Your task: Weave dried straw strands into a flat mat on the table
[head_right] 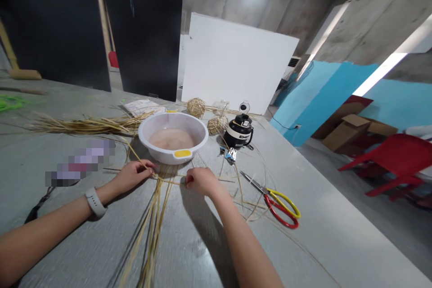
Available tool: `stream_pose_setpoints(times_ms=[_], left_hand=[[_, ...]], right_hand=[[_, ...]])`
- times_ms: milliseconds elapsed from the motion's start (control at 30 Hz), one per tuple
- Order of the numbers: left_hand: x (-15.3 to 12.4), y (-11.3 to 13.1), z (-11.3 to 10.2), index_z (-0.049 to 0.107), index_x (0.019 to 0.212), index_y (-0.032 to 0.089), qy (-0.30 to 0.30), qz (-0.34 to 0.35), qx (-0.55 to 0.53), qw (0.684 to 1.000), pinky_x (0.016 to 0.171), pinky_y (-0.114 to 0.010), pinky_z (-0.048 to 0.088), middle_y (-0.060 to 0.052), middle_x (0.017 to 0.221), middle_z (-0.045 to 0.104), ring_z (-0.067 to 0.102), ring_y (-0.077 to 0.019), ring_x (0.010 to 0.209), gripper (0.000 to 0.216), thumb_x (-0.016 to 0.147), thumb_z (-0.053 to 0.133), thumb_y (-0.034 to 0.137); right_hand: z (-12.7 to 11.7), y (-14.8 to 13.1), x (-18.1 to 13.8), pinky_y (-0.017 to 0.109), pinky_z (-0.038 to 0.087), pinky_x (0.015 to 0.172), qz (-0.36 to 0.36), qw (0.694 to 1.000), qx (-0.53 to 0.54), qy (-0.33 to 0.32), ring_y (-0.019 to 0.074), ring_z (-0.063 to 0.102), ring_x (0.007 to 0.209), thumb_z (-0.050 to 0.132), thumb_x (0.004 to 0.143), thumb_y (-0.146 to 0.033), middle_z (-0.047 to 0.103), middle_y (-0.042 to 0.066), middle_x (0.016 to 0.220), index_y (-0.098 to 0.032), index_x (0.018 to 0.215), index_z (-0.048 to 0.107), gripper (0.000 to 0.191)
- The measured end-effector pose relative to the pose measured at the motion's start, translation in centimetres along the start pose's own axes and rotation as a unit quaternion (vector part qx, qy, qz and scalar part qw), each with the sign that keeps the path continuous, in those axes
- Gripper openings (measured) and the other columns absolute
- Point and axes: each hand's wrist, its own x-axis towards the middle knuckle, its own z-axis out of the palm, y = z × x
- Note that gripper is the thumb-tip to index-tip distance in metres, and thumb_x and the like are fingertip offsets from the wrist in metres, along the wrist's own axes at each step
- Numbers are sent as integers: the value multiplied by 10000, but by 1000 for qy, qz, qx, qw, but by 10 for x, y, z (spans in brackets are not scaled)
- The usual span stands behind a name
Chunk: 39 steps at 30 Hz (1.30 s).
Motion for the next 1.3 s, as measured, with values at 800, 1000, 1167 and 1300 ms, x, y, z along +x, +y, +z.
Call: stream_pose_setpoints(times_ms=[800, 1000, 1167, 1300], left_hand=[[-1, -3, 0, 687, 1054, 199, -30, 14, 50, 998, 764, -308, 500, -7, 795, 727, 674, -203, 768, 307, 810, 609, 368], [0, -4, 1, 694, 1032, 189, -29, 17, 40, 999, 713, -290, 498, -7, 780, 719, 673, -199, 747, 309, 804, 605, 377], [0, -7, 1, 695, 1042, 182, -30, 10, 37, 999, 740, -306, 503, -13, 792, 724, 679, -207, 770, 319, 810, 631, 390], [1, -9, 2, 689, 1056, 171, -36, 2, 23, 999, 747, -312, 498, -19, 801, 721, 670, -210, 779, 350, 806, 626, 408]], right_hand=[[36, -16, 15, 314, 396, 716, -118, 981, 50, 145, 226, 590, 802, 641, 779, -76, 675, 63, 823, -184, 796, 723, 137], [47, -41, 13, 329, 412, 782, -176, 973, -34, 143, 229, 582, 876, 579, 833, -72, 681, 74, 934, -217, 1021, 716, 274], [53, -34, 15, 328, 414, 806, -143, 976, -46, 160, 229, 582, 918, 578, 847, -57, 686, 77, 962, -205, 996, 713, 249], [55, -28, 17, 324, 408, 793, -164, 971, -59, 166, 228, 582, 923, 592, 830, -54, 684, 74, 996, -216, 1046, 719, 299]])
